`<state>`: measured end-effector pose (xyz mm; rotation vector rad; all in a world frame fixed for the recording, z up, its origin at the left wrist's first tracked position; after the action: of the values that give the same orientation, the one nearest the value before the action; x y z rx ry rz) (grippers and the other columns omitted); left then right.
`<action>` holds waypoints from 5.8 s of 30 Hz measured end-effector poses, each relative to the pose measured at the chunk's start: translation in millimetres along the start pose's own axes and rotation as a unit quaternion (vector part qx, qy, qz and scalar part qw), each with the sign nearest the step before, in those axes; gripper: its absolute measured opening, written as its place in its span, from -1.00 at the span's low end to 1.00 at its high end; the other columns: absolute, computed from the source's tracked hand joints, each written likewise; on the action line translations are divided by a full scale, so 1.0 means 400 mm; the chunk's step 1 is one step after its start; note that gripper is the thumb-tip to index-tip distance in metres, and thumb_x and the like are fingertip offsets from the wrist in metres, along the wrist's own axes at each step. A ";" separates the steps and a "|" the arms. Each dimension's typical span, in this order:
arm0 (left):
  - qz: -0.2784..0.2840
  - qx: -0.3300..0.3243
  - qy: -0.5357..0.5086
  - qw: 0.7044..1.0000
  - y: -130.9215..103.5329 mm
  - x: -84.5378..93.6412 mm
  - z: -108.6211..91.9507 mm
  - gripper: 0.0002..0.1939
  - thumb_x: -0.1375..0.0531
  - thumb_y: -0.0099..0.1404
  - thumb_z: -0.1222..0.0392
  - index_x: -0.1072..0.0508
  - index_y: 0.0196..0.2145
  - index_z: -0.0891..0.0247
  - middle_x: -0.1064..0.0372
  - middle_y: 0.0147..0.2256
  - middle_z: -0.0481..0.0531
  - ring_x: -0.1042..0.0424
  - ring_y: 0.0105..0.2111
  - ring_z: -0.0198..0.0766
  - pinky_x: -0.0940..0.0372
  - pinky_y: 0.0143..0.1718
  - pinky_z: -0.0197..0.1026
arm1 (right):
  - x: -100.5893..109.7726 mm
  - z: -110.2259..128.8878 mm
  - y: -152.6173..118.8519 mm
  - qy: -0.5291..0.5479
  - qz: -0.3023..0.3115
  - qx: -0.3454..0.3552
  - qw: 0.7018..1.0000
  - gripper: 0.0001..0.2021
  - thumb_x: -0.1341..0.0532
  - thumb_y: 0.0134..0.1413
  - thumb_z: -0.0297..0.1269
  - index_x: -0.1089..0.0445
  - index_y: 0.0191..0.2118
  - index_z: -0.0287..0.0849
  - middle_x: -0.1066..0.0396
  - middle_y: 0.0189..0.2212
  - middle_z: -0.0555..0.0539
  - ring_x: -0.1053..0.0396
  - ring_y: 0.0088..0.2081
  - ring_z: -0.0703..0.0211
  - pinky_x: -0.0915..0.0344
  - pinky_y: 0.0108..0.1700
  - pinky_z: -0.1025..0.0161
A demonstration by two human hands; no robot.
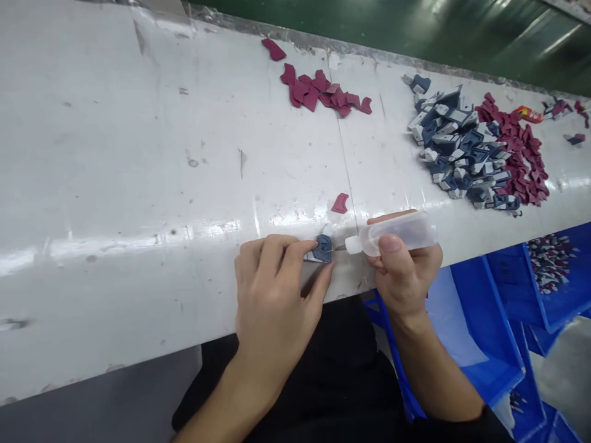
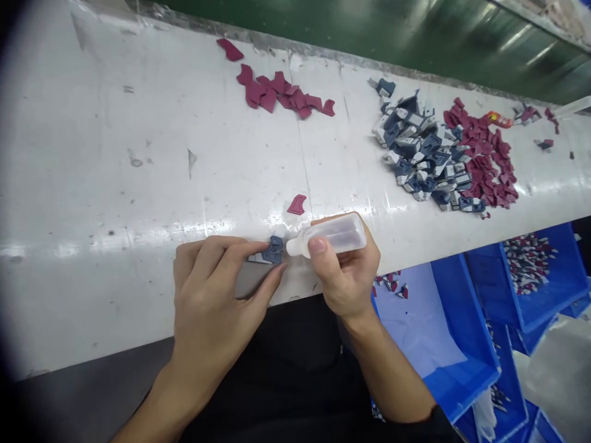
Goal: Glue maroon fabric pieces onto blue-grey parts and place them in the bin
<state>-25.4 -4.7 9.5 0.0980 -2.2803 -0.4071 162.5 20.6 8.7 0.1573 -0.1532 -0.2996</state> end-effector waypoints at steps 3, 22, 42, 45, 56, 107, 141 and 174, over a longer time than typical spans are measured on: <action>-0.004 -0.002 0.003 1.000 0.001 0.000 -0.003 -0.79 -0.41 0.48 0.24 -0.56 0.03 0.21 -0.56 -0.14 0.11 -0.41 -0.03 0.01 -0.39 0.01 0.06 | -0.010 0.009 0.002 -0.012 0.022 0.026 0.999 -0.74 -0.48 0.32 -0.01 -0.62 -0.19 -0.11 -0.51 -0.45 0.00 -0.54 -0.43 0.11 -0.49 -0.42 0.17; -0.007 -0.005 0.015 1.000 0.002 -0.004 -0.002 -0.83 -0.39 0.48 0.25 -0.58 0.00 0.24 -0.57 -0.15 0.12 -0.43 -0.06 0.02 -0.40 -0.02 0.07 | -0.013 0.024 0.011 -0.102 -0.004 0.051 0.993 -0.72 -0.41 0.41 -0.02 -0.56 -0.25 -0.11 -0.50 -0.46 0.04 -0.50 -0.48 0.20 -0.45 -0.48 0.25; -0.010 -0.010 0.015 1.000 0.001 -0.001 -0.003 -0.81 -0.41 0.46 0.26 -0.59 -0.01 0.26 -0.57 -0.15 0.12 -0.42 -0.06 0.01 -0.37 -0.05 0.04 | 0.011 0.083 -0.006 -0.252 -0.018 0.162 0.954 -0.77 -0.39 0.41 -0.04 -0.51 -0.26 -0.01 -0.51 -0.43 -0.03 -0.52 -0.39 0.06 -0.41 -0.48 0.16; -0.009 -0.006 0.013 1.000 0.001 0.000 -0.004 -0.82 -0.40 0.46 0.25 -0.59 -0.01 0.26 -0.57 -0.15 0.12 -0.42 -0.06 0.01 -0.37 -0.06 0.04 | 0.008 0.093 -0.011 -0.244 -0.001 0.155 0.957 -0.80 -0.42 0.37 -0.09 -0.53 -0.26 -0.03 -0.52 -0.44 0.00 -0.52 -0.41 0.09 -0.40 -0.50 0.19; -0.001 0.008 0.013 1.000 0.002 -0.003 -0.001 -0.82 -0.39 0.48 0.23 -0.57 0.00 0.19 -0.59 -0.14 0.12 -0.44 -0.04 0.04 -0.38 -0.10 0.07 | -0.013 0.089 -0.020 -0.198 0.029 0.125 0.972 -0.86 -0.44 0.37 -0.13 -0.56 -0.21 -0.02 -0.55 -0.39 -0.03 -0.52 -0.40 0.10 -0.41 -0.51 0.19; -0.033 -0.025 0.026 0.999 -0.009 -0.007 0.000 -0.84 -0.40 0.48 0.16 -0.48 -0.11 0.19 -0.51 -0.21 0.09 -0.38 -0.12 0.02 -0.27 -0.14 0.01 | -0.096 0.044 0.116 -0.429 0.164 0.051 0.887 -0.86 -0.42 0.37 -0.20 -0.55 -0.08 -0.12 -0.51 -0.23 -0.07 -0.44 -0.26 0.06 -0.31 -0.18 0.09; -0.067 -0.053 0.070 0.994 -0.015 -0.012 -0.003 -0.79 -0.40 0.48 0.08 -0.52 -0.15 0.26 -0.49 -0.24 0.12 -0.36 -0.17 0.04 -0.22 -0.19 0.00 | -0.030 0.092 0.047 -0.560 0.259 0.058 0.785 -0.79 -0.15 0.23 -0.60 -0.25 -0.27 -0.10 -0.31 -0.30 -0.05 -0.18 -0.39 0.13 -0.04 -0.33 0.15; -0.042 -0.052 0.062 0.996 -0.016 -0.011 -0.006 -0.79 -0.37 0.50 0.10 -0.58 -0.04 0.30 -0.52 -0.20 0.16 -0.37 -0.12 0.07 -0.26 -0.12 0.04 | -0.040 0.012 0.015 -0.014 0.218 -0.128 0.967 -0.65 -0.53 0.28 0.01 -0.48 -0.04 -0.03 -0.68 -0.16 -0.08 -0.68 -0.07 0.01 -0.69 0.05 0.00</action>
<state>-21.2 -10.6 5.7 0.1618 -2.1345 -0.5470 148.1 30.7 12.5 -0.1378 -0.1716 0.1198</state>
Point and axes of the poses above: each hand's wrist, its own y-axis towards the middle knuckle, its own x-axis out of the back of the hand, z = x × y, the point moved 6 cm from there along y, towards the middle knuckle
